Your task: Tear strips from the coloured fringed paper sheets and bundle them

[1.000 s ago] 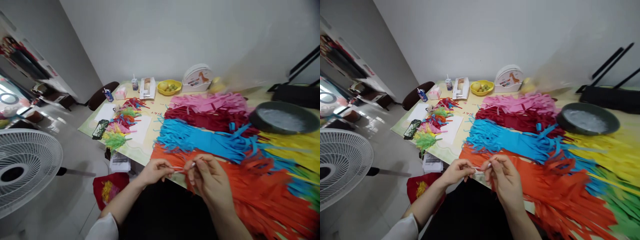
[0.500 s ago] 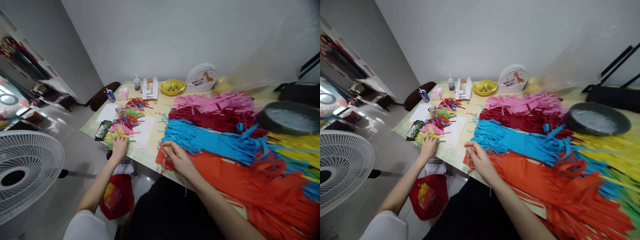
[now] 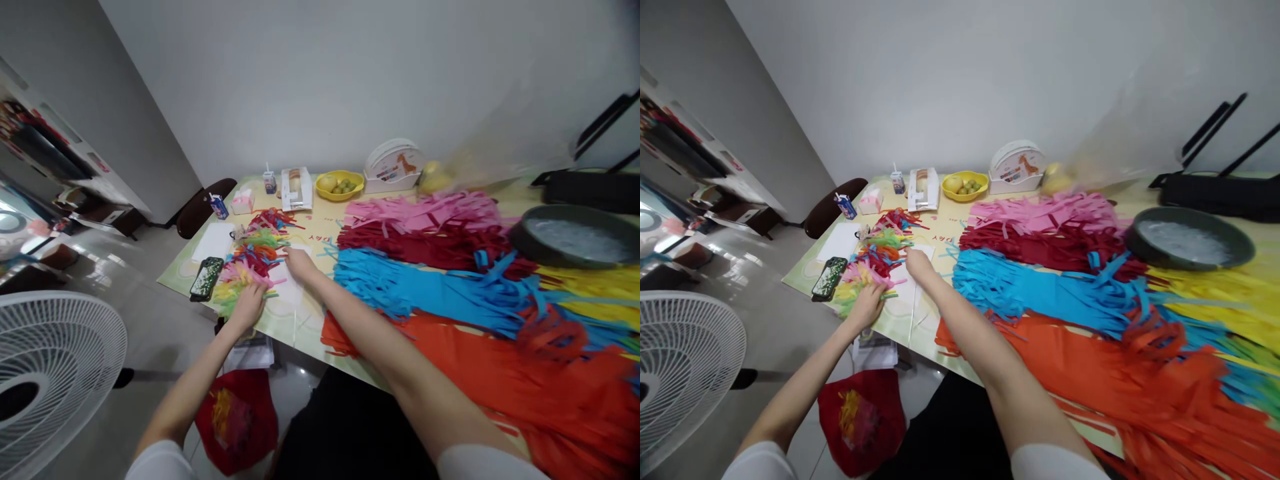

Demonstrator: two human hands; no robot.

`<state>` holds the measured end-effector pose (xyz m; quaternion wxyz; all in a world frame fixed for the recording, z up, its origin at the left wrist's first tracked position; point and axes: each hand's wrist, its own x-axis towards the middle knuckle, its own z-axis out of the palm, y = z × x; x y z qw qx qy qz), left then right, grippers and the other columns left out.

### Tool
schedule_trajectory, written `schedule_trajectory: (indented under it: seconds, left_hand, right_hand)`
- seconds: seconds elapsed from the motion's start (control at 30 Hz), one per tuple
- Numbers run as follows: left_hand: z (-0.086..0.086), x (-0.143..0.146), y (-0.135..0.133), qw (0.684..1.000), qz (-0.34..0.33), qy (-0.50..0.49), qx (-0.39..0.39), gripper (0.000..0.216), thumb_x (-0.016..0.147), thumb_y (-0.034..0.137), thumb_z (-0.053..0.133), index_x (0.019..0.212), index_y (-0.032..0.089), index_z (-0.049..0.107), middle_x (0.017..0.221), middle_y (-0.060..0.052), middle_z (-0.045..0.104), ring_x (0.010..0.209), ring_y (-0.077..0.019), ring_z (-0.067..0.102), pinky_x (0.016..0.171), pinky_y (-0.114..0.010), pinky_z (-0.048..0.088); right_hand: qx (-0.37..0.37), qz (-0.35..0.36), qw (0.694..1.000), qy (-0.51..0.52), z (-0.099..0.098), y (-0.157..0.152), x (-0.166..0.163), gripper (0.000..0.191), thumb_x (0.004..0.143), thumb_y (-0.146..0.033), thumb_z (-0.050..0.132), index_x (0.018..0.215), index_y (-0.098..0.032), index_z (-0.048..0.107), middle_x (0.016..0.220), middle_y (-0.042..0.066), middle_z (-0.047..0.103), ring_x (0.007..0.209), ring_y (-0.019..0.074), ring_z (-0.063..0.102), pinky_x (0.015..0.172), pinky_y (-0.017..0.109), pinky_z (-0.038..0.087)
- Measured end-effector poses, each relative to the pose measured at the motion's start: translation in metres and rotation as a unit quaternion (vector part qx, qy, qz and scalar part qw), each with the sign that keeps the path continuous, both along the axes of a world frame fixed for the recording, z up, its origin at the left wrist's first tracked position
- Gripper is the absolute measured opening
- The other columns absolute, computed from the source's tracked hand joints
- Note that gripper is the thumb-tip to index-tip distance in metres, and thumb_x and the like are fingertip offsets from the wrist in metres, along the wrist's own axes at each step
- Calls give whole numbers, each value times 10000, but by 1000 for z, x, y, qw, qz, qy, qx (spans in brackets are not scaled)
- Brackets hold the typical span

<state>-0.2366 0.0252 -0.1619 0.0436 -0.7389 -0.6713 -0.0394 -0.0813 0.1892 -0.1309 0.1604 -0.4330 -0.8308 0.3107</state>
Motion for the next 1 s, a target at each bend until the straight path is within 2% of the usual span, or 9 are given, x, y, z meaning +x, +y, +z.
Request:
schedule_trajectory:
  seconds: [0.1, 0.27, 0.37, 0.47, 0.6, 0.67, 0.77, 0.87, 1.0]
  left_hand:
    - [7, -3, 1, 999, -30, 5, -9, 417, 854, 103, 462, 1257, 160, 552, 1164, -123, 598, 1086, -244, 548, 952, -393, 459]
    - [15, -8, -3, 999, -31, 18, 1, 444, 873, 137, 490, 1301, 234, 555, 1219, -143, 556, 1145, -298, 510, 1005, -509, 398]
    - [10, -15, -6, 999, -30, 13, -8, 544, 872, 74, 438, 1396, 220, 454, 1149, -124, 586, 1045, -248, 559, 915, -407, 472]
    - [4, -20, -9, 999, -40, 8, -11, 532, 897, 77, 412, 1415, 196, 433, 1205, -128, 583, 1081, -230, 562, 921, -347, 471]
    - [4, -21, -16, 999, -27, 18, 6, 460, 939, 142, 400, 1383, 216, 496, 1260, -160, 588, 1177, -287, 531, 1057, -470, 356]
    - [7, -20, -18, 999, -26, 34, 28, 471, 930, 145, 416, 1386, 233, 493, 1357, -167, 543, 1289, -319, 456, 1118, -541, 248]
    - [13, -20, -15, 994, -48, 80, 56, 549, 896, 140, 447, 1439, 212, 420, 1532, -153, 366, 1450, -341, 234, 1161, -584, 104]
    - [19, -24, -5, 993, -63, 95, 34, 636, 864, 131, 442, 1488, 137, 320, 1582, -157, 264, 1487, -325, 129, 1176, -560, 81]
    - [22, -33, 5, 995, -74, 51, -34, 620, 852, 153, 444, 1460, 83, 347, 1498, -195, 409, 1428, -281, 313, 1167, -492, 192]
  right_hand:
    - [8, 11, 999, -35, -7, 8, -15, 341, 934, -347, 577, 1214, -153, 579, 1213, 97, 605, 1049, 217, 615, 893, 436, 524]
    - [24, 45, 995, -85, -18, 3, -28, 314, 936, -343, 573, 1192, -160, 591, 1201, 90, 610, 1036, 209, 618, 884, 426, 528]
    - [29, 75, 992, -97, -21, -4, -32, 309, 937, -340, 573, 1186, -160, 593, 1195, 88, 612, 1032, 207, 619, 880, 424, 530]
    - [32, 107, 989, -102, -21, -11, -35, 309, 935, -340, 576, 1182, -155, 594, 1188, 87, 615, 1030, 208, 620, 879, 426, 530]
    - [35, 134, 985, -101, -17, -18, -35, 300, 937, -340, 573, 1176, -160, 598, 1190, 86, 616, 1034, 207, 618, 887, 425, 527]
    - [35, 139, 985, -99, -14, -20, -36, 305, 937, -341, 572, 1182, -160, 596, 1195, 88, 614, 1040, 209, 616, 892, 429, 524]
    - [28, 148, 984, -92, -11, -23, -37, 307, 936, -344, 573, 1179, -157, 597, 1192, 88, 615, 1041, 210, 617, 893, 431, 523]
    - [10, 168, 982, -82, -12, -28, -38, 286, 940, -345, 567, 1154, -160, 610, 1175, 84, 625, 1024, 201, 622, 886, 419, 526]
    - [-24, 194, 978, -68, -13, -35, -38, 271, 937, -346, 572, 1125, -158, 625, 1146, 73, 638, 979, 191, 632, 852, 392, 540]
